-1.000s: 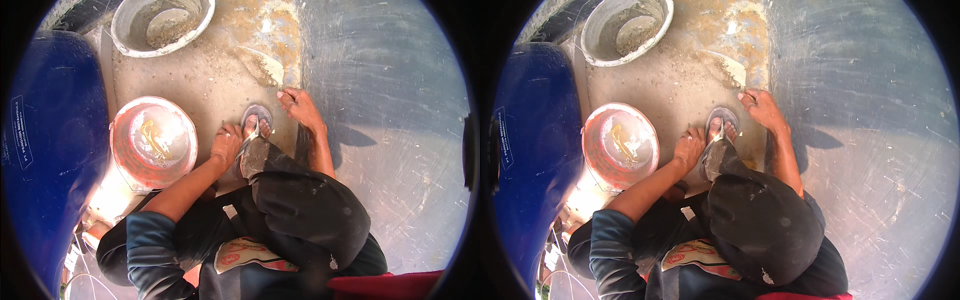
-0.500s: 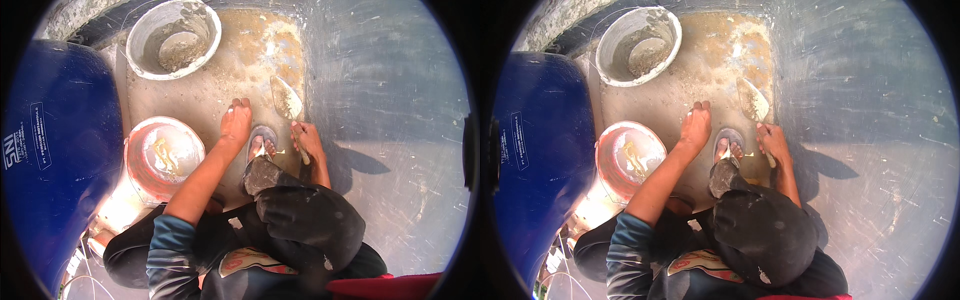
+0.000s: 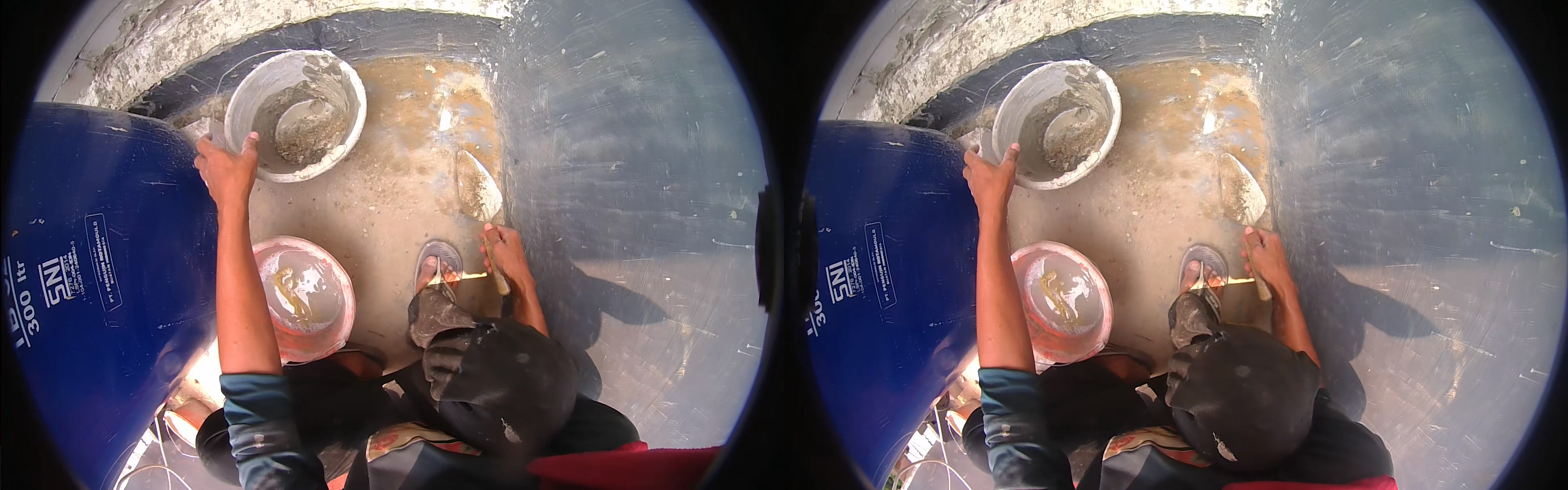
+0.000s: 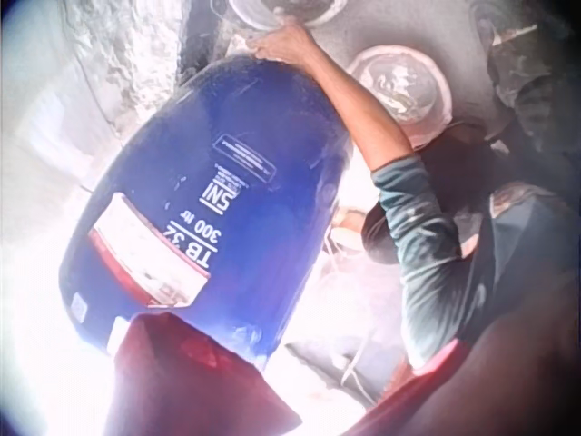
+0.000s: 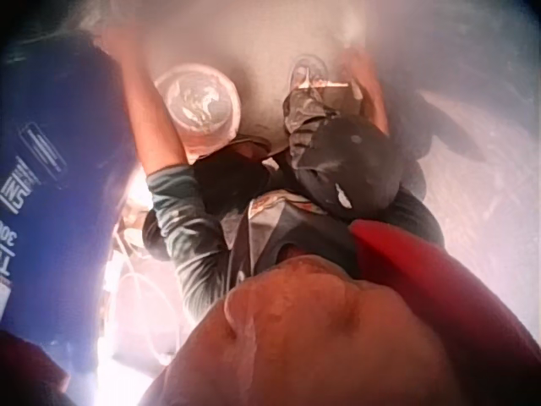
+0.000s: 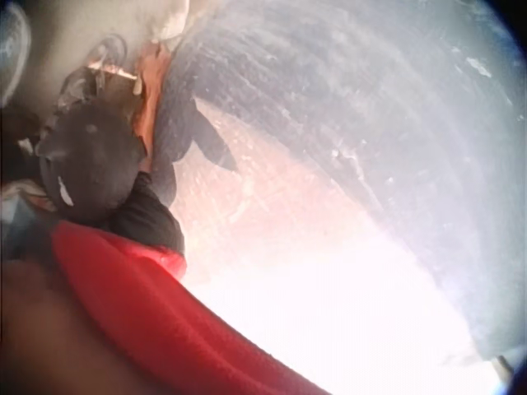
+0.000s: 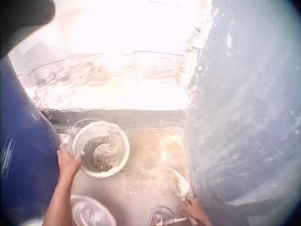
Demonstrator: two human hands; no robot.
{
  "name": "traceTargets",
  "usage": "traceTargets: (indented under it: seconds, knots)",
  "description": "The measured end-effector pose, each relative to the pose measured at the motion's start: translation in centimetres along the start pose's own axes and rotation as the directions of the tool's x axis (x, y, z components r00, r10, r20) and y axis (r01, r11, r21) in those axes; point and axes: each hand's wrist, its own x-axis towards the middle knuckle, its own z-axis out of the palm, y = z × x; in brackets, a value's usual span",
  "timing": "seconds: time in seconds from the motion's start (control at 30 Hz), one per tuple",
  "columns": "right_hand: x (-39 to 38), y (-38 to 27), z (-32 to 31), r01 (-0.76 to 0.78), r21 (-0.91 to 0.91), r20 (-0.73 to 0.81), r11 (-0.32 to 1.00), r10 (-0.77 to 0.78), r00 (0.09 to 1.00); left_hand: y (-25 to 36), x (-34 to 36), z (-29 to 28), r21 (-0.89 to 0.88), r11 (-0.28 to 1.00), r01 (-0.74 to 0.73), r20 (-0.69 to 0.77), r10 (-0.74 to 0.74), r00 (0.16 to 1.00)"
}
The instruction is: The person applies a cement mixture to a wall using a trowel, scooping the material from a bucket and smoothing it over the surface.
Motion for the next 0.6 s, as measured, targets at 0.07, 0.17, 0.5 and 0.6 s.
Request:
traceTargets:
  seconds: [0.07,0.17,0.5,0.6]
  knots:
    - [0.1,1.4,0.2,-0.044,-0.019,-0.017,0.999,0.044,0.999,-2.2,1.2,0.1,-0.431,0.729,0.532,0.645,-0.163,0.747]
    - [1.0,3.1,2.5,-0.065,0.017,0.049,0.998,0.064,0.997,-3.8,1.2,1.8,-0.565,0.335,0.754,0.792,-0.036,0.609]
    - [6.2,-6.6,14.7,0.239,-0.209,0.415,0.948,-0.135,0.9,0.7,4.5,-12.4,-0.818,0.22,0.531,0.564,0.132,0.815]
    - [8.4,-10.6,14.2,0.486,-0.457,0.451,0.745,-0.276,0.849,1.8,3.9,-16.6,-0.844,0.242,0.479,0.522,0.159,0.838]
